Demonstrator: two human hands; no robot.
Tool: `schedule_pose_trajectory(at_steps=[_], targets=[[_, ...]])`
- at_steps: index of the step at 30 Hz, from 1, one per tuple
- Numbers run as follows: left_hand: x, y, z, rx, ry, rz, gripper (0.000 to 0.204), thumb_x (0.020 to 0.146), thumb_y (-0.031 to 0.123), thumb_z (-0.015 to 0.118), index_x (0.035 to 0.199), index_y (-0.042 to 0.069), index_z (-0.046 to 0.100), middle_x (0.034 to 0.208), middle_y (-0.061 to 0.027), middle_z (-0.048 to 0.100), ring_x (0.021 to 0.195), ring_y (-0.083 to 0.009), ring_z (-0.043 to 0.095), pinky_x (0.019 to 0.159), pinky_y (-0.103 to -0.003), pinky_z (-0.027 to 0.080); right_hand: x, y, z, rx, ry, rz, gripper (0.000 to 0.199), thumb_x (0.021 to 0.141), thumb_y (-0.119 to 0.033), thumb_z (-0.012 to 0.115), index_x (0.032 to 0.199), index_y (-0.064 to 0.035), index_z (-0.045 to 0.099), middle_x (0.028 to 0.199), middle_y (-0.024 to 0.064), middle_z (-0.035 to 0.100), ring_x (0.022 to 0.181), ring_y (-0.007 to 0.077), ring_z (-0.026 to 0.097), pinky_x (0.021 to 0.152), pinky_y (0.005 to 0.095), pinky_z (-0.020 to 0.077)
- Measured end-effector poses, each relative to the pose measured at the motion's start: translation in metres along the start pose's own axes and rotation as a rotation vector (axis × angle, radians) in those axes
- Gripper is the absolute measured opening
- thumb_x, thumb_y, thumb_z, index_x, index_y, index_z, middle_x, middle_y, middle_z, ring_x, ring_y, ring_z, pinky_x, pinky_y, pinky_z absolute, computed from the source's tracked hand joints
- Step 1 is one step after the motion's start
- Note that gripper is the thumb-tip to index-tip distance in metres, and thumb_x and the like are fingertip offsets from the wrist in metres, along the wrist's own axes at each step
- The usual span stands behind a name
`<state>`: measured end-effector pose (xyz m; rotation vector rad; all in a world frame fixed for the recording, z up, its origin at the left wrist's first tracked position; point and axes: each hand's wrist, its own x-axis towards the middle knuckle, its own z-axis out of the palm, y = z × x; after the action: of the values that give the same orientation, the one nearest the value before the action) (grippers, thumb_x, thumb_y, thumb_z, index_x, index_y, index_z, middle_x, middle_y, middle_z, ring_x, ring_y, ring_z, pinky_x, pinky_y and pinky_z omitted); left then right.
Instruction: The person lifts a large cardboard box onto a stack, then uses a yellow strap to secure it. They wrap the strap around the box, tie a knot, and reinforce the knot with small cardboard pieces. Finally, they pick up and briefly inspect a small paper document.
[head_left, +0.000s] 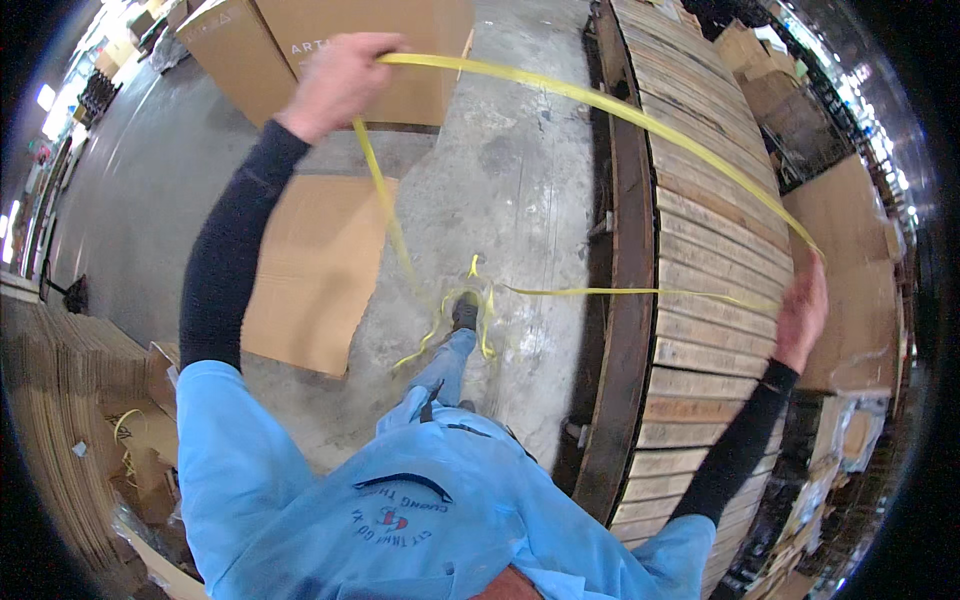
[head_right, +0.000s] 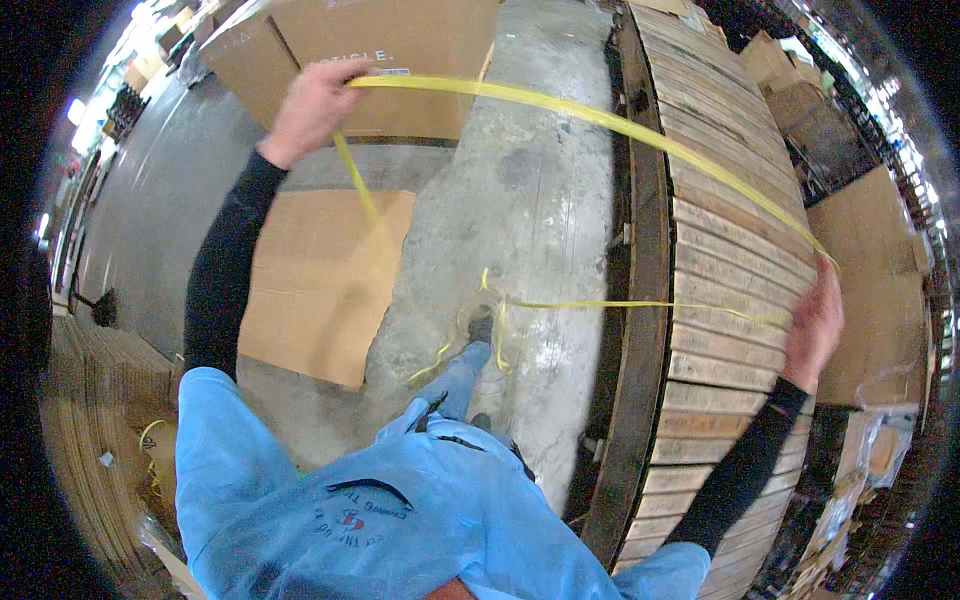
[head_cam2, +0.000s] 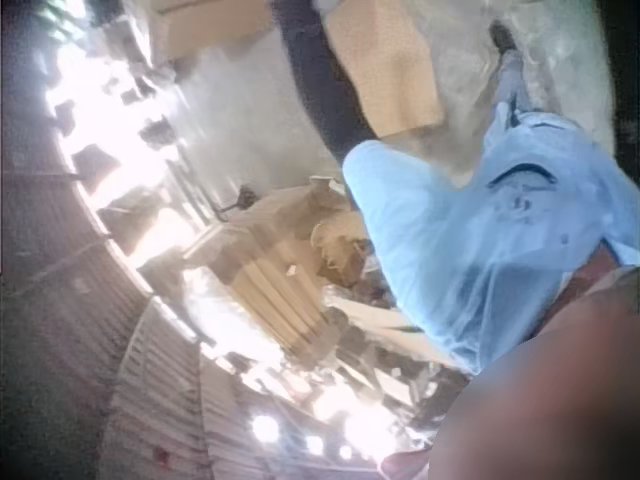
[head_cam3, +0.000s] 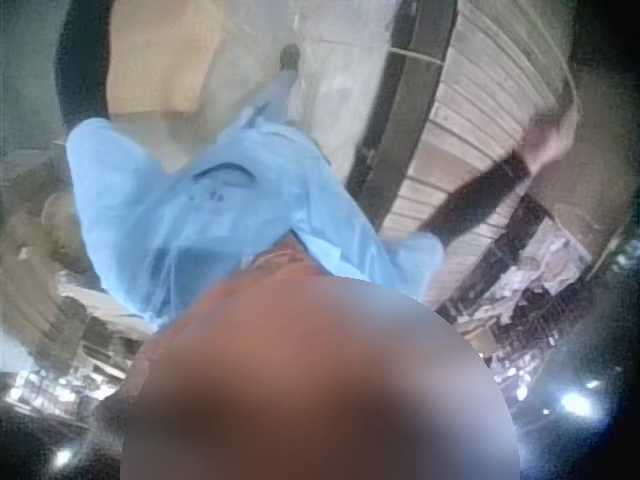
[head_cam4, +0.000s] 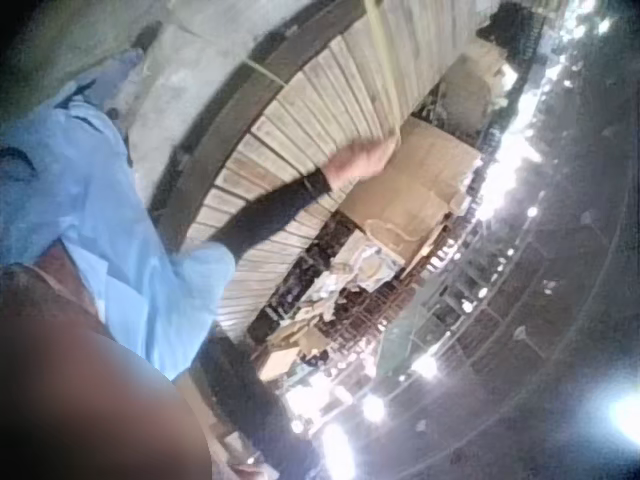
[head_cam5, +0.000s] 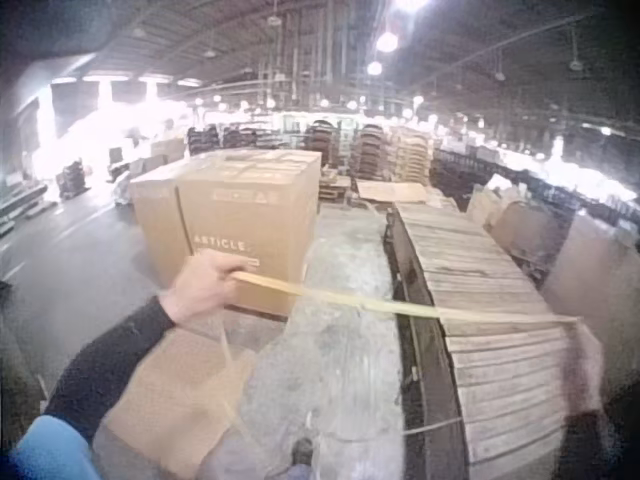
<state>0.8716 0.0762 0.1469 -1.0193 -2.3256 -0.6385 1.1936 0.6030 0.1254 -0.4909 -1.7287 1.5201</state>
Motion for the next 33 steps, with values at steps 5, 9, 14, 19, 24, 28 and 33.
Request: schedule_pose_trajectory(at_steps=[5,9,14,19,24,28,33], targets=[[0.022,-0.14,-0.028,-0.036,0.042,-0.496,0.021,0.088,0.017,0.061,0.094,-0.003,0.06,0.069,-0.0113,0.055,0.064,-0.0152,0.054,0.064,-0.03,0.046,0.127,0.084,-0.184,-0.079,0.305,0.174,0.059,0.097,-0.029,0.044,0.151,-0.0136,0.025,0.16,0.0074,0.013,0.145,0.0277,0.01,0.114,0.0389,0.0138],[0.056,-0.201,-0.005,0.085,0.06,-0.47,0.021,0.089,0.018,0.06,0.095,-0.002,0.06,0.075,-0.0148,0.061,0.069,-0.0226,0.061,0.066,-0.033,0.048,0.196,0.138,-0.264,-0.666,0.54,0.374,0.039,0.09,-0.029,0.063,0.113,0.0016,0.062,0.094,0.0094,0.066,0.083,0.0205,0.058,0.07,0.0344,0.0471],[0.148,-0.171,0.05,0.027,0.004,-0.091,0.021,0.08,0.011,0.059,0.099,0.005,0.063,0.085,-0.0183,0.064,0.08,-0.0374,0.063,0.069,-0.039,0.049,0.308,0.189,-0.093,-0.787,-0.22,0.225,0.066,0.086,-0.003,0.053,0.147,0.0013,0.028,0.15,0.0199,0.033,0.138,0.0301,0.033,0.111,0.0389,0.0294],[0.272,-0.064,0.163,0.062,-0.05,0.366,0.021,0.074,0.015,0.059,0.095,0.015,0.065,0.074,-0.0132,0.064,0.069,-0.0314,0.066,0.056,-0.043,0.052,0.3,0.087,0.28,-0.276,-0.761,-0.064,0.078,0.088,-0.024,0.065,0.151,-0.0064,0.022,0.153,0.0176,0.028,0.142,0.0294,0.027,0.115,0.0442,0.0222],[0.344,-0.039,0.279,-0.148,-0.049,0.424,0.02,0.075,0.019,0.062,0.092,0.009,0.061,0.073,-0.0145,0.064,0.069,-0.0328,0.066,0.056,-0.043,0.052,0.334,0.086,0.442,0.042,-1.129,0.116,0.055,0.083,-0.02,0.071,0.131,-0.001,0.051,0.125,0.0099,0.056,0.105,0.0158,0.056,0.092,0.0319,0.0441],[0.327,-0.118,0.376,-0.164,-0.189,-0.104,0.015,0.079,0.02,0.061,0.085,0.008,0.065,0.075,-0.0148,0.065,0.074,-0.0348,0.066,0.064,-0.046,0.052,0.405,0.163,0.447,-0.206,-1.008,0.278,0.028,0.089,-0.013,0.065,0.114,-0.002,0.064,0.075,-0.0074,0.058,0.067,0.0038,0.047,0.062,0.021,0.0371],[0.182,-0.121,0.497,-0.487,-0.508,-0.538,0.02,0.084,0.021,0.059,0.098,0.008,0.064,0.085,-0.0199,0.064,0.082,-0.0382,0.064,0.071,-0.052,0.049,0.421,0.241,0.434,-0.411,-1.412,0.205,0.021,0.085,-0.012,0.07,0.101,0.0021,0.069,0.082,0.0003,0.068,0.077,0.008,0.057,0.071,0.0259,0.0465]])
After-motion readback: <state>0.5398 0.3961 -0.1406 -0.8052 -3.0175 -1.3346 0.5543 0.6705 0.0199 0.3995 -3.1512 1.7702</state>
